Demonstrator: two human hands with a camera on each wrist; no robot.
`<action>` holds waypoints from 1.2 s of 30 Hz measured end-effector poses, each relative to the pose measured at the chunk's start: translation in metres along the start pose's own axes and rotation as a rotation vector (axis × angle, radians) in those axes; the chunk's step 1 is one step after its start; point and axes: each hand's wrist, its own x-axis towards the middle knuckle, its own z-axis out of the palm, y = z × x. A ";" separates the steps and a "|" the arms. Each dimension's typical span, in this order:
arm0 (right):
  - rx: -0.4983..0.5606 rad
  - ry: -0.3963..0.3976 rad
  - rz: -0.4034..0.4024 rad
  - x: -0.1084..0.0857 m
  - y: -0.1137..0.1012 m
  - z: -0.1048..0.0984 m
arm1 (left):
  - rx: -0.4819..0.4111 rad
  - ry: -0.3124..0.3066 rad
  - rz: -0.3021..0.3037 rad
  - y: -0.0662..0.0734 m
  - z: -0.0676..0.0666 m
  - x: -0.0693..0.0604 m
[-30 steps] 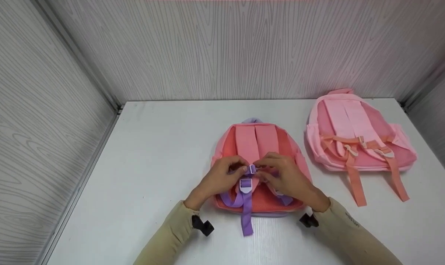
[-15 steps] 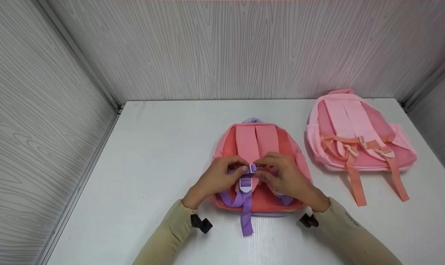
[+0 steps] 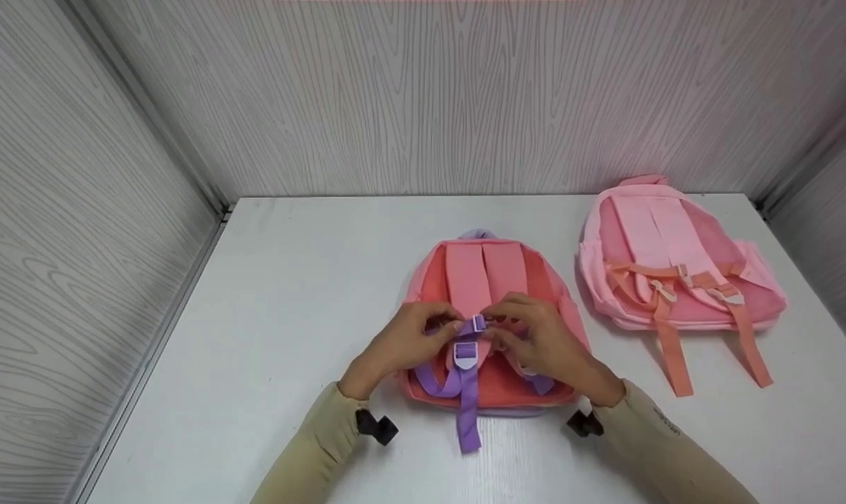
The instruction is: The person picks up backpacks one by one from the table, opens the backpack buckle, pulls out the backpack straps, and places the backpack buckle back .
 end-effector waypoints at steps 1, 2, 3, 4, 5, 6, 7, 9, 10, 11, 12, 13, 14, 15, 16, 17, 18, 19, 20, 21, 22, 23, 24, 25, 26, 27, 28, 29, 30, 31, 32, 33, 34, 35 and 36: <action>-0.002 0.001 -0.002 0.000 0.000 0.000 | 0.002 -0.001 0.002 -0.001 0.000 0.000; -0.003 0.002 -0.003 0.000 0.000 0.000 | 0.001 -0.002 0.003 -0.001 0.000 0.001; -0.005 0.003 -0.003 0.000 -0.001 0.000 | 0.000 -0.003 0.005 -0.001 0.001 0.001; -0.005 0.003 -0.001 0.001 -0.001 0.000 | -0.003 -0.004 0.006 -0.001 0.001 0.001; -0.006 0.003 0.004 0.001 -0.001 -0.001 | -0.005 -0.003 0.009 -0.001 0.001 0.001; -0.005 0.004 0.007 0.001 -0.002 -0.001 | -0.008 -0.002 0.012 -0.001 0.001 0.002; -0.004 0.004 0.010 0.001 -0.002 -0.001 | -0.012 0.001 0.016 -0.001 0.001 0.002; -0.001 0.001 0.019 0.002 -0.003 -0.002 | -0.019 0.005 0.020 -0.001 0.002 0.003; 0.000 0.000 0.020 0.002 -0.003 -0.002 | -0.021 0.007 0.022 -0.001 0.002 0.003; 0.001 -0.002 0.021 0.002 -0.003 -0.002 | -0.024 0.009 0.021 -0.001 0.002 0.003; 0.002 -0.004 0.020 0.002 -0.003 -0.002 | -0.026 0.011 0.021 -0.001 0.002 0.003; 0.003 -0.006 0.022 0.002 -0.003 -0.002 | -0.028 0.012 0.021 -0.001 0.003 0.002; 0.003 -0.010 0.026 0.002 -0.004 -0.002 | -0.029 0.013 0.021 -0.001 0.003 0.002; 0.005 -0.014 0.031 0.002 -0.004 -0.001 | -0.032 0.013 0.023 0.000 0.003 0.002; 0.006 -0.018 0.038 0.002 -0.004 -0.001 | -0.035 0.014 0.027 0.000 0.003 0.002; 0.009 -0.022 0.045 0.001 -0.004 -0.001 | -0.039 0.015 0.033 0.000 0.004 0.002; 0.011 -0.026 0.052 0.001 -0.004 -0.001 | -0.041 0.017 0.039 0.000 0.004 0.002; 0.014 -0.031 0.057 0.001 -0.004 -0.001 | -0.044 0.019 0.045 0.001 0.005 0.001; 0.016 -0.035 0.061 0.000 -0.004 0.000 | -0.046 0.022 0.051 0.001 0.006 0.002; 0.019 -0.038 0.062 0.000 -0.004 0.000 | -0.050 0.025 0.057 0.000 0.007 0.002; 0.020 -0.039 0.063 -0.001 -0.004 0.001 | -0.050 0.029 0.062 0.000 0.008 0.001; 0.022 -0.040 0.063 -0.001 -0.004 0.002 | -0.050 0.033 0.064 0.000 0.009 0.001; 0.022 -0.040 0.061 -0.002 -0.004 0.003 | -0.050 0.036 0.065 0.000 0.010 0.001; 0.021 -0.041 0.057 -0.002 -0.003 0.004 | -0.049 0.038 0.066 0.000 0.011 0.001; 0.020 -0.039 0.052 -0.003 -0.003 0.005 | -0.048 0.040 0.065 0.000 0.011 0.000; 0.018 -0.037 0.044 -0.003 -0.003 0.006 | -0.048 0.041 0.062 0.000 0.012 0.000; 0.017 -0.035 0.035 -0.004 -0.003 0.007 | -0.047 0.040 0.058 0.000 0.013 0.000; 0.017 -0.033 0.023 -0.004 -0.003 0.007 | -0.047 0.038 0.056 0.000 0.013 0.000; 0.017 -0.029 0.009 -0.004 -0.002 0.008 | -0.049 0.036 0.057 0.000 0.013 0.000; 0.015 -0.026 -0.004 -0.004 -0.002 0.008 | -0.048 0.035 0.057 0.001 0.013 0.000; 0.018 -0.021 -0.013 -0.004 -0.001 0.009 | -0.047 0.032 0.060 0.001 0.012 0.000; 0.019 -0.017 -0.019 -0.003 -0.001 0.008 | -0.044 0.029 0.064 0.001 0.012 0.000; 0.021 -0.011 -0.024 -0.003 -0.001 0.008 | -0.038 0.025 0.067 0.002 0.010 0.000; 0.024 -0.006 -0.026 -0.002 0.000 0.008 | -0.032 0.020 0.071 0.002 0.009 0.000; 0.023 -0.003 -0.027 -0.002 0.000 0.007 | -0.021 0.015 0.071 0.002 0.008 0.001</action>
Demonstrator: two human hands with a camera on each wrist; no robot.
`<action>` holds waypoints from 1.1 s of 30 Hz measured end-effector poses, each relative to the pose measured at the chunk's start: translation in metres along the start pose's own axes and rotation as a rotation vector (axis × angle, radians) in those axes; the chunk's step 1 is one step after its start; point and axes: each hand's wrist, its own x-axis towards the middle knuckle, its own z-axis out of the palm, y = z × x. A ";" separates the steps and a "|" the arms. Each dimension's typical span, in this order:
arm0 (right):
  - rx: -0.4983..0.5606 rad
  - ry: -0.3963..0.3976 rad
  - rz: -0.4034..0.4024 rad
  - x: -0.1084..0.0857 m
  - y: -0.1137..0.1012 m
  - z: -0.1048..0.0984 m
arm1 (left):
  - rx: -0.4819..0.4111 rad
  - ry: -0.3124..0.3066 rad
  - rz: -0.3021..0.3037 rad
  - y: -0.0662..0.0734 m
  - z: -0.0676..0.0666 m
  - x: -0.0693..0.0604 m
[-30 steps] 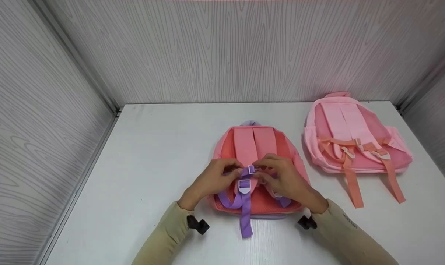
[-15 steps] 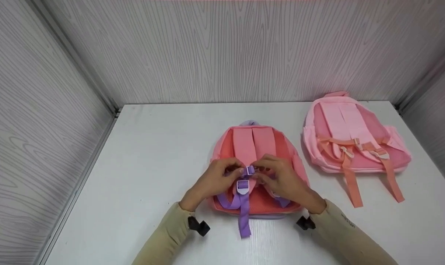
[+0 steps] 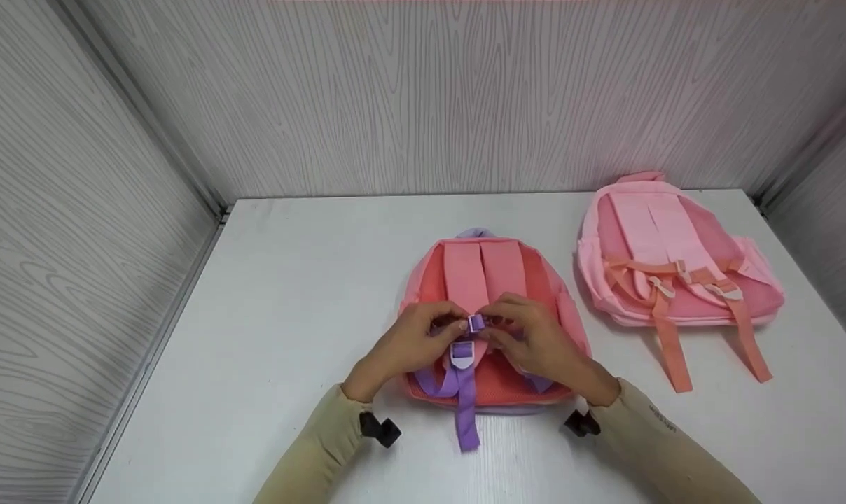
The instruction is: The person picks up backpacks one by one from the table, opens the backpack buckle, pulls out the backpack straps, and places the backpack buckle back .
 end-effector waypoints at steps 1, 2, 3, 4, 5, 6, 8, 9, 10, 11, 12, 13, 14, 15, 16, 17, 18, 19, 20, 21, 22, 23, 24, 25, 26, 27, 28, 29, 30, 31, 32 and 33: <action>0.000 0.001 0.002 0.000 0.000 -0.001 | 0.013 -0.006 -0.005 0.000 -0.002 0.000; 0.001 0.002 0.004 0.000 0.001 -0.001 | 0.023 -0.014 -0.008 0.001 -0.003 0.000; -0.001 0.001 0.007 0.000 0.001 -0.002 | 0.031 -0.021 -0.014 0.000 -0.005 0.000; -0.001 -0.001 0.010 0.000 0.001 -0.002 | 0.039 -0.028 -0.021 0.000 -0.006 0.000; -0.002 -0.003 0.013 0.000 0.002 -0.002 | 0.045 -0.032 -0.029 -0.001 -0.007 0.000; -0.003 -0.005 0.015 0.000 0.002 -0.002 | 0.050 -0.036 -0.036 -0.001 -0.007 0.001; 0.002 -0.008 0.022 -0.001 0.002 -0.003 | 0.050 -0.039 -0.043 -0.003 -0.008 0.001; 0.004 -0.008 0.024 -0.001 0.002 -0.003 | 0.049 -0.037 -0.046 -0.003 -0.008 0.001; 0.007 -0.007 0.025 -0.001 0.002 -0.002 | 0.046 -0.033 -0.047 -0.004 -0.008 0.001; 0.008 -0.007 0.027 -0.001 0.002 -0.002 | 0.040 -0.029 -0.046 -0.004 -0.008 0.001; 0.011 -0.008 0.031 -0.001 0.002 -0.003 | 0.033 -0.025 -0.043 -0.004 -0.007 0.001; 0.015 -0.009 0.035 -0.001 0.002 -0.003 | 0.025 -0.022 -0.040 -0.004 -0.007 0.001; 0.018 -0.010 0.040 -0.001 0.001 -0.003 | 0.018 -0.018 -0.037 -0.004 -0.006 0.001; 0.019 -0.011 0.046 -0.001 0.001 -0.003 | 0.012 -0.015 -0.035 -0.004 -0.006 0.001; 0.021 -0.012 0.050 -0.001 0.001 -0.003 | 0.007 -0.010 -0.030 -0.004 -0.005 0.001; 0.022 -0.013 0.056 -0.001 0.001 -0.003 | 0.002 -0.005 -0.023 -0.004 -0.005 0.001; 0.023 -0.014 0.060 -0.001 0.001 -0.003 | 0.002 0.000 -0.017 -0.004 -0.004 0.001; 0.023 -0.015 0.061 -0.001 0.002 -0.003 | 0.000 0.004 -0.012 -0.004 -0.003 0.001; 0.022 -0.016 0.064 0.000 0.001 -0.003 | -0.002 0.010 -0.004 -0.004 -0.003 0.001; 0.022 -0.017 0.065 0.000 0.001 -0.003 | -0.006 0.015 0.003 -0.004 -0.002 0.002; 0.020 -0.018 0.064 0.000 0.001 -0.003 | -0.008 0.021 0.009 -0.004 -0.001 0.002; 0.019 -0.020 0.066 0.000 0.001 -0.003 | -0.010 0.026 0.012 -0.004 -0.001 0.003; 0.019 -0.021 0.065 0.001 0.001 -0.003 | -0.016 0.030 0.011 -0.004 0.000 0.003; 0.019 -0.023 0.066 0.001 0.001 -0.003 | -0.022 0.034 0.008 -0.005 0.001 0.003; 0.019 -0.025 0.067 0.001 0.001 -0.003 | -0.028 0.037 0.001 -0.005 0.002 0.003; 0.017 -0.027 0.068 0.001 0.001 -0.002 | -0.034 0.040 -0.007 -0.005 0.003 0.003; 0.016 -0.030 0.068 0.001 0.001 -0.002 | -0.041 0.043 -0.016 -0.005 0.004 0.003; 0.016 -0.032 0.071 0.001 0.001 -0.002 | -0.048 0.046 -0.027 -0.005 0.005 0.003; 0.017 -0.033 0.073 0.000 0.001 -0.001 | -0.056 0.048 -0.037 -0.005 0.005 0.003; 0.016 -0.036 0.076 0.000 0.000 -0.001 | -0.060 0.049 -0.046 -0.005 0.006 0.003; 0.017 -0.038 0.081 0.000 0.000 -0.001 | -0.065 0.050 -0.053 -0.005 0.006 0.003; 0.019 -0.040 0.084 -0.001 0.000 -0.001 | -0.071 0.050 -0.058 -0.004 0.006 0.003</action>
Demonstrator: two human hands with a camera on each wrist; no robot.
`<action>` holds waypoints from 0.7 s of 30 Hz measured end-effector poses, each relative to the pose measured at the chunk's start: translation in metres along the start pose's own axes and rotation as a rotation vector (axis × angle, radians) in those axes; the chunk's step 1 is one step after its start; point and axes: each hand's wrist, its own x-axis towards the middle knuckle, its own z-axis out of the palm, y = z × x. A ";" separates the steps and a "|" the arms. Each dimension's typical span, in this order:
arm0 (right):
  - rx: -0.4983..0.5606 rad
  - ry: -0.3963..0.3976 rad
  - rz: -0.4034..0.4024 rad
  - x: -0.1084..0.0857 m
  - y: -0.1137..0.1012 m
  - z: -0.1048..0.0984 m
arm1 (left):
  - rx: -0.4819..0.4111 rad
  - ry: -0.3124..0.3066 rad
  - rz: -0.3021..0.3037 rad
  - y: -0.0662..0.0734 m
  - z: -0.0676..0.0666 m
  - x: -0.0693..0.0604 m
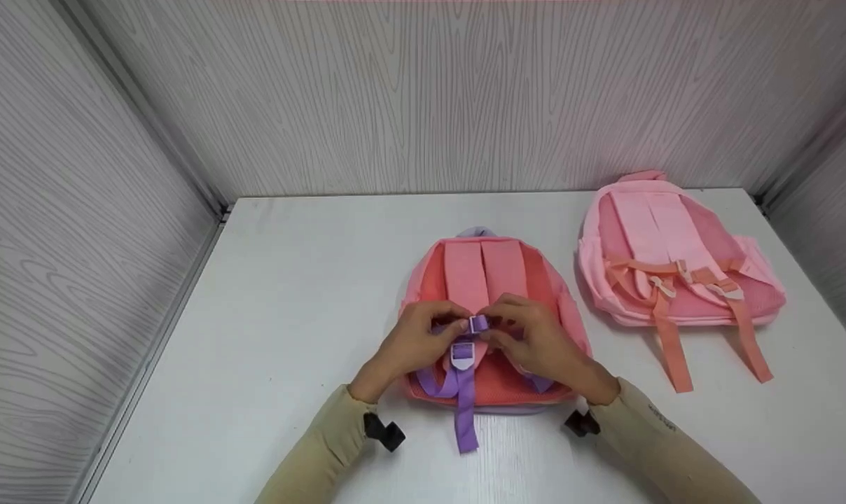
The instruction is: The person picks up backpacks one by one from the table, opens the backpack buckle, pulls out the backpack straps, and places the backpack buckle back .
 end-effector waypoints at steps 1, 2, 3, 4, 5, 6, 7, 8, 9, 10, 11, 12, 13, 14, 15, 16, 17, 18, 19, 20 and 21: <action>0.003 -0.001 0.001 0.000 0.000 0.000 | -0.001 -0.001 -0.003 0.000 0.000 0.000; 0.005 -0.001 0.003 0.000 0.000 0.000 | -0.001 -0.003 -0.003 0.001 -0.001 0.000; 0.007 -0.002 0.005 0.000 0.000 0.000 | 0.000 -0.008 -0.001 0.001 -0.001 -0.001; 0.009 -0.003 0.005 0.000 0.000 0.000 | 0.002 -0.014 0.003 0.001 -0.002 -0.001; 0.012 -0.003 0.005 0.000 0.000 0.000 | 0.006 -0.023 0.007 0.002 -0.003 -0.001; 0.015 -0.003 0.003 0.000 0.000 0.000 | 0.011 -0.032 0.010 0.003 -0.005 -0.002; 0.017 -0.003 0.003 -0.001 0.001 0.000 | 0.020 -0.040 0.011 0.003 -0.006 -0.002; 0.020 -0.003 0.004 -0.001 0.001 0.000 | 0.030 -0.047 0.010 0.003 -0.007 -0.002; 0.021 -0.004 0.007 -0.001 0.001 -0.001 | 0.041 -0.052 0.005 0.003 -0.009 -0.002; 0.023 -0.002 0.004 0.000 0.002 -0.001 | 0.054 -0.056 0.000 0.003 -0.010 -0.002; 0.025 -0.001 0.005 0.000 0.002 -0.001 | 0.067 -0.058 -0.003 0.003 -0.011 -0.002; 0.026 0.001 0.006 0.000 0.002 -0.002 | 0.079 -0.059 -0.007 0.003 -0.013 -0.002; 0.027 0.004 0.006 0.000 0.002 -0.002 | 0.092 -0.059 -0.012 0.003 -0.014 -0.002; 0.028 0.005 0.008 0.000 0.002 -0.002 | 0.099 -0.059 -0.013 0.003 -0.015 -0.002; 0.028 0.008 0.008 0.000 0.002 -0.003 | 0.105 -0.059 -0.015 0.002 -0.016 -0.001; 0.028 0.010 0.007 0.000 0.001 -0.003 | 0.109 -0.059 -0.015 0.002 -0.017 -0.001; 0.027 0.011 0.010 0.000 0.001 -0.004 | 0.110 -0.059 -0.016 0.002 -0.017 -0.001; 0.024 0.011 0.011 0.000 0.000 -0.004 | 0.111 -0.058 -0.018 0.001 -0.018 -0.001; 0.023 0.011 0.009 0.000 0.000 -0.004 | 0.111 -0.059 -0.019 0.001 -0.018 -0.001; 0.022 0.010 0.009 0.000 0.000 -0.004 | 0.110 -0.058 -0.020 0.001 -0.019 -0.001; 0.020 0.010 0.007 0.001 0.001 -0.004 | 0.110 -0.057 -0.018 0.000 -0.019 -0.001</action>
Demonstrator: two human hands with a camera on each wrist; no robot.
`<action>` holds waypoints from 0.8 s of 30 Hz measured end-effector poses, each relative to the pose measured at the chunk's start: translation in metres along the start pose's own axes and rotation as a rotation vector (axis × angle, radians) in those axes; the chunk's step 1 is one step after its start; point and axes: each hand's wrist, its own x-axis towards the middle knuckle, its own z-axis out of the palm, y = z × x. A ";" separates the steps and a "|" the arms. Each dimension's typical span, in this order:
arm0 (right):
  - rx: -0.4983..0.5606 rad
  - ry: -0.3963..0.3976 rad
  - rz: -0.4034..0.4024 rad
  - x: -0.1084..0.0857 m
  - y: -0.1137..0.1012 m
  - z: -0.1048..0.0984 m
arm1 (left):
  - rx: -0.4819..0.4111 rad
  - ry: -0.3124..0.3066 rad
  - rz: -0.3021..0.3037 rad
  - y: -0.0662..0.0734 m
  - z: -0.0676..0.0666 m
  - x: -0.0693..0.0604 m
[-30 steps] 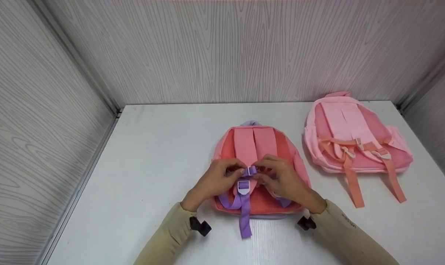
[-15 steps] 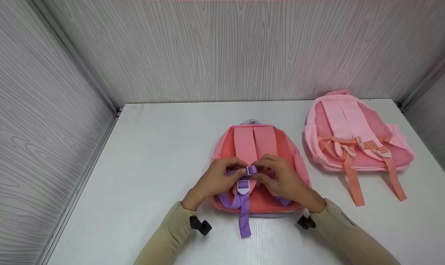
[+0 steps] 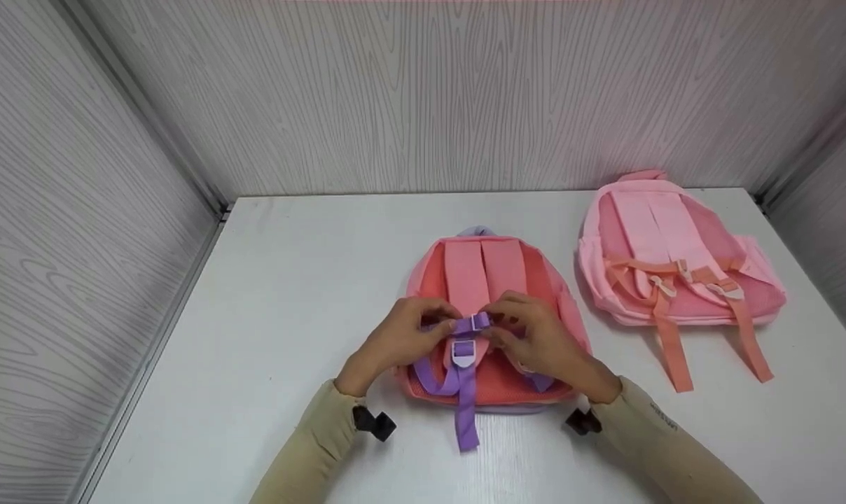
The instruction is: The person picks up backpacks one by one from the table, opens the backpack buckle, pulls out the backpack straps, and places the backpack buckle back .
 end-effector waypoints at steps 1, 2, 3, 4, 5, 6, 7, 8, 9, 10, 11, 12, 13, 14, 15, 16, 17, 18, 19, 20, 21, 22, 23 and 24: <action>0.000 0.000 0.000 0.000 0.000 0.000 | -0.001 0.000 0.003 0.000 0.000 0.000; 0.001 0.000 0.000 0.000 0.000 0.000 | -0.003 0.000 0.009 0.000 0.000 0.000; 0.005 0.001 0.002 0.000 0.000 0.000 | -0.006 0.001 0.018 0.000 0.000 0.000; 0.009 0.003 0.002 0.000 0.000 0.001 | -0.009 0.002 0.025 0.001 0.000 -0.001; 0.012 0.004 0.003 0.000 0.000 0.001 | -0.014 0.004 0.032 0.001 0.000 -0.001; 0.016 0.006 0.003 0.001 0.000 0.001 | -0.019 0.006 0.039 0.001 0.001 0.000; 0.017 0.007 0.002 0.001 0.000 0.001 | -0.023 0.008 0.042 0.001 0.001 0.000; 0.016 0.009 0.000 0.001 0.000 0.001 | -0.029 0.011 0.047 0.001 0.002 0.000; 0.014 0.009 -0.004 0.002 0.000 0.001 | -0.034 0.012 0.051 0.001 0.002 0.000; 0.010 0.008 -0.007 0.002 0.000 0.001 | -0.039 0.015 0.053 0.001 0.003 0.001; 0.004 0.007 -0.011 0.002 0.000 0.002 | -0.040 0.017 0.057 0.001 0.004 0.001; -0.001 0.006 -0.013 0.002 0.000 0.002 | -0.042 0.020 0.063 0.001 0.005 0.001; -0.007 0.003 -0.012 0.002 0.000 0.002 | -0.044 0.022 0.069 0.001 0.006 0.002; -0.009 0.000 -0.009 0.003 0.000 0.003 | -0.047 0.025 0.074 0.001 0.007 0.002; -0.011 -0.003 -0.005 0.002 0.000 0.003 | -0.050 0.027 0.081 0.001 0.008 0.002; -0.011 -0.005 -0.001 0.002 0.000 0.003 | -0.053 0.029 0.085 0.001 0.009 0.003; -0.011 -0.006 0.002 0.002 0.000 0.003 | -0.057 0.031 0.089 0.000 0.010 0.003; -0.009 -0.006 0.007 0.002 0.000 0.003 | -0.062 0.031 0.093 0.000 0.011 0.003; -0.007 -0.008 0.011 0.002 0.000 0.003 | -0.066 0.029 0.095 0.000 0.011 0.004; -0.004 -0.009 0.011 0.001 0.000 0.003 | -0.071 0.028 0.095 0.000 0.011 0.004; -0.003 -0.008 0.009 0.001 0.000 0.004 | -0.073 0.025 0.094 0.000 0.011 0.004; -0.001 -0.007 0.006 0.001 0.001 0.004 | -0.073 0.022 0.089 0.000 0.011 0.003; -0.001 -0.004 0.002 0.000 0.001 0.004 | -0.073 0.020 0.083 0.000 0.010 0.003; -0.001 -0.001 -0.003 0.000 0.002 0.004 | -0.069 0.017 0.078 0.000 0.010 0.003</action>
